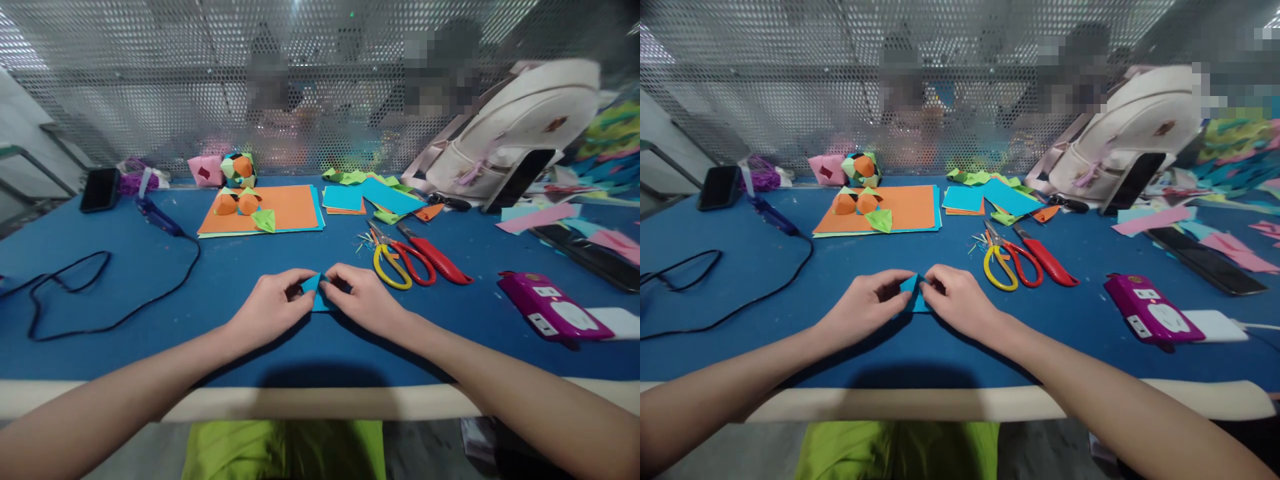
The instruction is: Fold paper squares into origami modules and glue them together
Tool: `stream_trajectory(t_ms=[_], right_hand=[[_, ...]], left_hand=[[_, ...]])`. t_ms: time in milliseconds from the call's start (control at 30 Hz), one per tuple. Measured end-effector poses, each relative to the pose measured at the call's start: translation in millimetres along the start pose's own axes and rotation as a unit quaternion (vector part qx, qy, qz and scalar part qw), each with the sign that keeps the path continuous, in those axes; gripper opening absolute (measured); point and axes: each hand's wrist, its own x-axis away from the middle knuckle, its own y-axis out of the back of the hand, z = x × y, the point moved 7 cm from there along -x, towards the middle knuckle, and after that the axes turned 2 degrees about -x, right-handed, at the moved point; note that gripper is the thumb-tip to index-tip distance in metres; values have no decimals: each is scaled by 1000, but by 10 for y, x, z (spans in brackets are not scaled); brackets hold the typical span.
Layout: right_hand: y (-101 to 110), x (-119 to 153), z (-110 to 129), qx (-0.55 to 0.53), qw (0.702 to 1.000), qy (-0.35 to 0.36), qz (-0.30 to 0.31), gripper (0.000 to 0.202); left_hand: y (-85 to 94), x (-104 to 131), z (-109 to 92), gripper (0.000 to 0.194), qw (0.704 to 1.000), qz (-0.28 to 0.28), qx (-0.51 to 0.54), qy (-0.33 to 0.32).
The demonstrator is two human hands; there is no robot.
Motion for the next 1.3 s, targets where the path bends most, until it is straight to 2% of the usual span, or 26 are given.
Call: stream_trajectory(t_ms=[167, 367, 500, 600, 700, 833, 1100, 1300], right_hand=[[15, 16, 52, -46, 999, -6, 2, 8], [13, 5, 63, -64, 998, -5, -9, 10], [2, -10, -11, -92, 995, -46, -3, 10], [1, -7, -22, -106, 992, -64, 4, 9], [-2, 1, 24, -110, 993, -48, 11, 12], [1, 4, 48, -85, 996, -31, 3, 13], [56, -1, 38, -63, 998, -5, -28, 10], [61, 11, 83, -67, 997, 33, -31, 11]], left_hand=[[-2, 11, -67, 31, 999, 4, -35, -41], [-48, 7, -75, 37, 996, 16, -74, -42], [-62, 3, -30, 38, 999, 23, -33, -24], [-18, 2, -8, 29, 1000, 3, 6, -6], [-6, 6, -3, 18, 1000, 1, -16, 1], [-20, 9, -14, 21, 999, 2, -43, -16], [9, -30, 46, 26, 999, -7, 34, 39], [-5, -25, 33, 24, 998, 2, 51, 35]])
